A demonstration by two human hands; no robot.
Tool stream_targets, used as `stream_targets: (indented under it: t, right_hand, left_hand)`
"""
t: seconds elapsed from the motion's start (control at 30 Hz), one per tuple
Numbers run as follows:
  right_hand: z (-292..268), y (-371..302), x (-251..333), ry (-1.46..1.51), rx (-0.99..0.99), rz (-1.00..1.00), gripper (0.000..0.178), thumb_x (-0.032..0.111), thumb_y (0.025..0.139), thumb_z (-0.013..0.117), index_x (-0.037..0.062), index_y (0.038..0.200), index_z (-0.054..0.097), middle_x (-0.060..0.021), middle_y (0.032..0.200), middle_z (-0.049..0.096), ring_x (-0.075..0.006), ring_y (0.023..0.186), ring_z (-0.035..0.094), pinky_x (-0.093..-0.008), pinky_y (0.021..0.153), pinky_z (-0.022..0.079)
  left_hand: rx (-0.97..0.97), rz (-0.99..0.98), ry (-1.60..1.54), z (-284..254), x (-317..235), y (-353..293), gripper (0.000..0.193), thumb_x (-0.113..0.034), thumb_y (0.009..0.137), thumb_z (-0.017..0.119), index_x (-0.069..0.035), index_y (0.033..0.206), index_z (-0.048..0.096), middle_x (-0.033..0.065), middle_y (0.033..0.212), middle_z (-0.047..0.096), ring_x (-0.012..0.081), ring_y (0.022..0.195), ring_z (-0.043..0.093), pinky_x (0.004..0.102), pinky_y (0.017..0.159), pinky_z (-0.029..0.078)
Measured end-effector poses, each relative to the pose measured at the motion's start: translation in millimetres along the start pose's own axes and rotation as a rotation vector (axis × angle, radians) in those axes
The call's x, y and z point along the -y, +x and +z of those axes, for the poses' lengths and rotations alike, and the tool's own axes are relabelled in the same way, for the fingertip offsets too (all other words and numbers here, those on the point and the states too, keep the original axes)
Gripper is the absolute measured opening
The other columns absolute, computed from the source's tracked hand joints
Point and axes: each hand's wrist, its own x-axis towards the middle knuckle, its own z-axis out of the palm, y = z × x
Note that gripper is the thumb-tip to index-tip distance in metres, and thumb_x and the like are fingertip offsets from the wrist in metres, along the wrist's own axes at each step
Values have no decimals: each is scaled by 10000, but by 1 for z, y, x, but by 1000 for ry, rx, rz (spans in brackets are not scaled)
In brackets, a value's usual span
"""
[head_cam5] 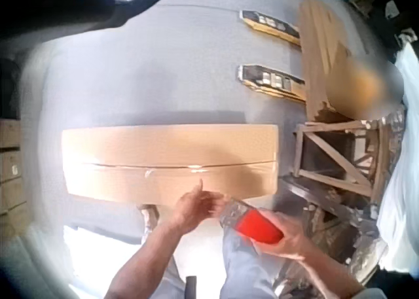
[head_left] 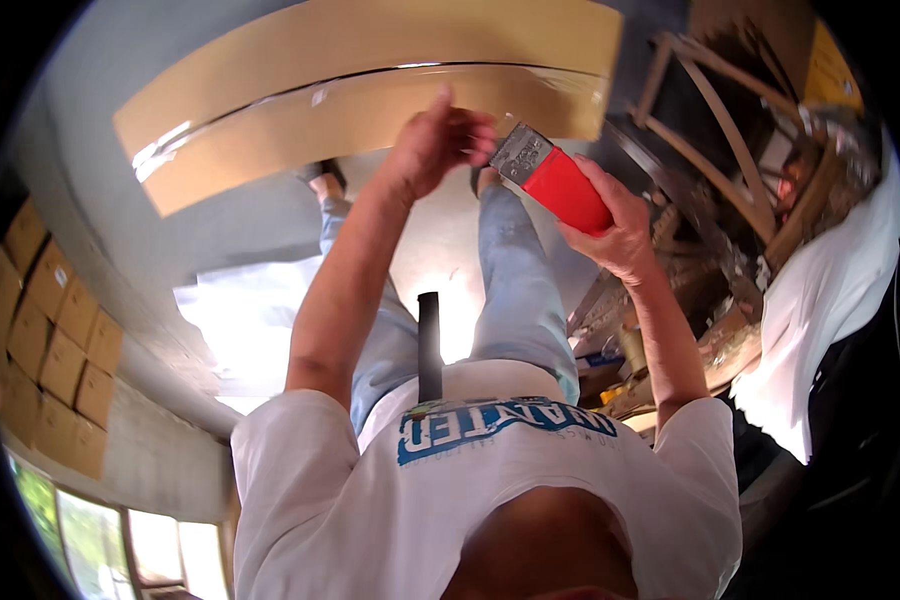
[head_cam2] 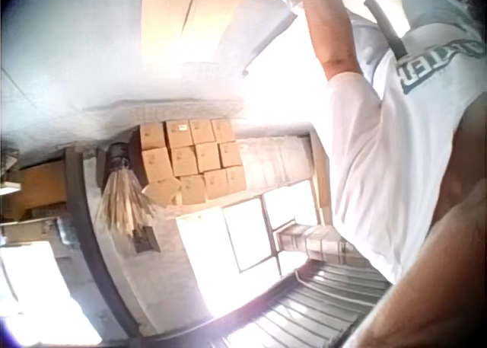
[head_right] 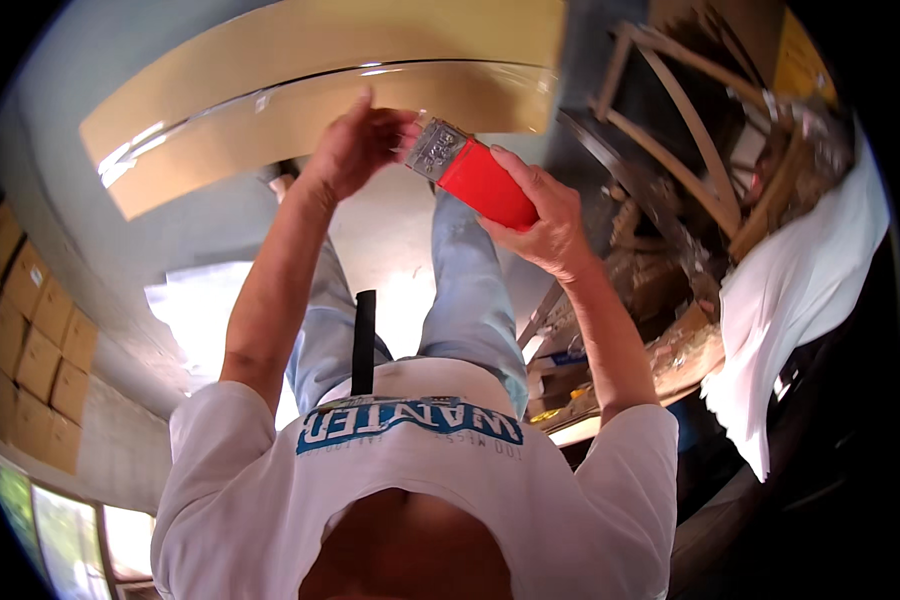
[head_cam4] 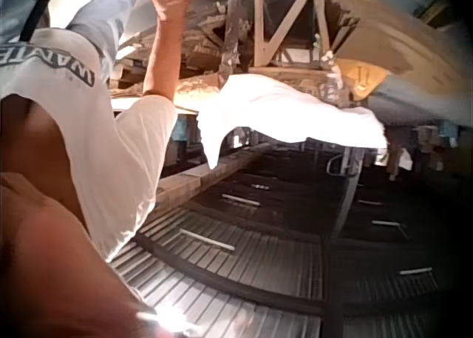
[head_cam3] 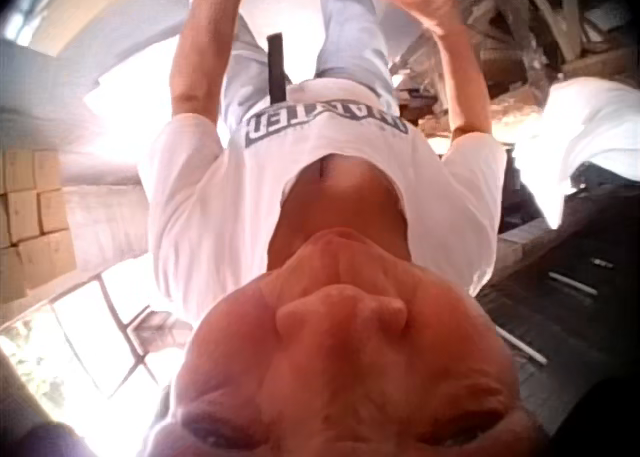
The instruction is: The person repeatedly assembles flat cardboard boxes into rectangular shapes and seals them with packing tape. They use a handheld tape dispenser to apply tape along the seams of the boxes, then stack the finished boxes on the floor.
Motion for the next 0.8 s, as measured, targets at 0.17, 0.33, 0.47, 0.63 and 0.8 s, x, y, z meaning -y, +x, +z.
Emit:
stream_targets:
  t: [0.17, 0.33, 0.47, 0.63, 0.8]
  right_hand:
    - [39, 84, 77, -169, 366, -242, 758, 64, 628, 812, 71, 1329, 524, -160, 1161, 642, -324, 989, 647, -362, 852, 526]
    - [115, 160, 196, -179, 573, -517, 773, 90, 628, 797, 132, 1349, 523, -113, 1022, 667, -294, 839, 660, -364, 733, 551]
    - [205, 225, 272, -460, 706, -705, 721, 161, 669, 771, 252, 1344, 534, -47, 1054, 663, -273, 870, 654, -366, 707, 552]
    - [288, 347, 347, -877, 836, -958, 686, 219, 728, 724, 359, 1356, 486, -20, 1108, 661, -262, 893, 657, -394, 735, 540]
    - [308, 460, 435, -1483, 551, -1090, 617, 556, 793, 654, 208, 1295, 566, -156, 909, 702, -332, 748, 686, -428, 667, 536]
  left_hand:
    - [25, 180, 33, -39, -37, -118, 560, -513, 971, 482, 1, 1121, 645, 89, 1024, 673, 152, 913, 605, 305, 798, 498]
    - [53, 340, -364, -137, -45, -201, 398, -399, 948, 590, -58, 1140, 660, 42, 1029, 676, 131, 926, 602, 289, 806, 479]
    - [-518, 582, -204, -214, -63, -232, 258, -276, 919, 655, -39, 991, 724, 40, 889, 706, 123, 813, 641, 278, 789, 496]
    - [-1108, 796, -409, -289, -70, -283, 266, -245, 903, 669, 13, 919, 734, 50, 800, 703, 123, 778, 648, 266, 776, 498]
    - [-1305, 939, -659, -385, -14, -269, 280, -236, 952, 603, 19, 957, 720, 60, 856, 695, 150, 795, 642, 276, 752, 500]
